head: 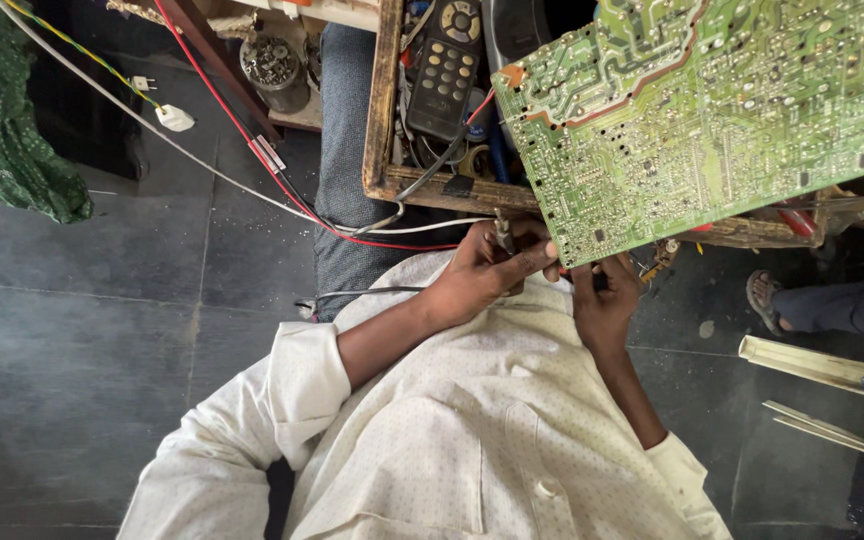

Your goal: The person holds a green circuit board and uses a soldering iron to work on specific points on the board. They also handle a remote control and a multimeter probe, connecting wires to the board and adjusting connections.

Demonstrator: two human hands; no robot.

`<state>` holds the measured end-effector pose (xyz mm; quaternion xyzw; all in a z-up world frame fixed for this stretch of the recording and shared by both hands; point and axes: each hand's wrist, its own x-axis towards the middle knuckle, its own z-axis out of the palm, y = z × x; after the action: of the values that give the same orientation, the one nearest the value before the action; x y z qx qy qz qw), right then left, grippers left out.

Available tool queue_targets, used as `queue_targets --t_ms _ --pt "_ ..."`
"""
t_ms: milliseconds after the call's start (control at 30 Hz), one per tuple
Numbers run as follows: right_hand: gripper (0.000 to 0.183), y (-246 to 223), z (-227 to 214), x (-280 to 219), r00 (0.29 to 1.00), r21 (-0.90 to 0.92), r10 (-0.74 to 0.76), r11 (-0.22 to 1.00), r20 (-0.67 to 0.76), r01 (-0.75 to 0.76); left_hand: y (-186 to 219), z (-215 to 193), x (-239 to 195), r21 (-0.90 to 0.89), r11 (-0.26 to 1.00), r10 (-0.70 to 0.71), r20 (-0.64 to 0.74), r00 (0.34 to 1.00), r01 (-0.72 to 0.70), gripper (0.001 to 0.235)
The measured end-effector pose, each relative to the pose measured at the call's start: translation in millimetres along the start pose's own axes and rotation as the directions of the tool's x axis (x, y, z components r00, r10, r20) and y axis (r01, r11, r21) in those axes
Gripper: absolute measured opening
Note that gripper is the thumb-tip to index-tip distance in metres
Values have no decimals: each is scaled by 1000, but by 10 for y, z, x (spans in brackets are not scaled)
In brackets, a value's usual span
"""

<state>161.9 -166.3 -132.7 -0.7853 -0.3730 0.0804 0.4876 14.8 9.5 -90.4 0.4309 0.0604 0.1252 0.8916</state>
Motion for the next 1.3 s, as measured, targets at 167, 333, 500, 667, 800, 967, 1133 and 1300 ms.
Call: queue_targets --t_ms 167,333,500,667,800,967,1133,1300 --pt "5 61 1 -23 1000 18 7 1000 1 -7 -87 -12 12 -10 1000 -1 -24 1000 1 22" --pt "9 97 -15 -22 1000 -52 -6 999 -8 6 -100 -10 31 -75 997 0 -16 1000 -1 23" --pt "14 76 -22 -4 1000 -92 -4 996 3 4 -79 -2 21 -118 993 -2 7 1000 3 21" --pt "9 0 -4 -4 999 29 -40 999 13 40 -52 1 23 -85 996 10 20 1000 -8 22" --pt "11 -15 -7 5 999 -3 -36 999 21 36 -52 3 27 -49 999 -7 4 1000 8 24" --pt "15 -41 -10 -1 999 -65 -44 997 14 45 -87 -4 24 -95 995 34 24 999 -32 24" --pt "15 -87 -2 26 998 -92 -61 994 13 62 -125 -20 50 -125 992 -16 5 1000 17 24" --pt "11 -55 -5 -1 998 59 -54 997 29 52 -160 -26 55 -154 988 -10 -1 1000 10 22"
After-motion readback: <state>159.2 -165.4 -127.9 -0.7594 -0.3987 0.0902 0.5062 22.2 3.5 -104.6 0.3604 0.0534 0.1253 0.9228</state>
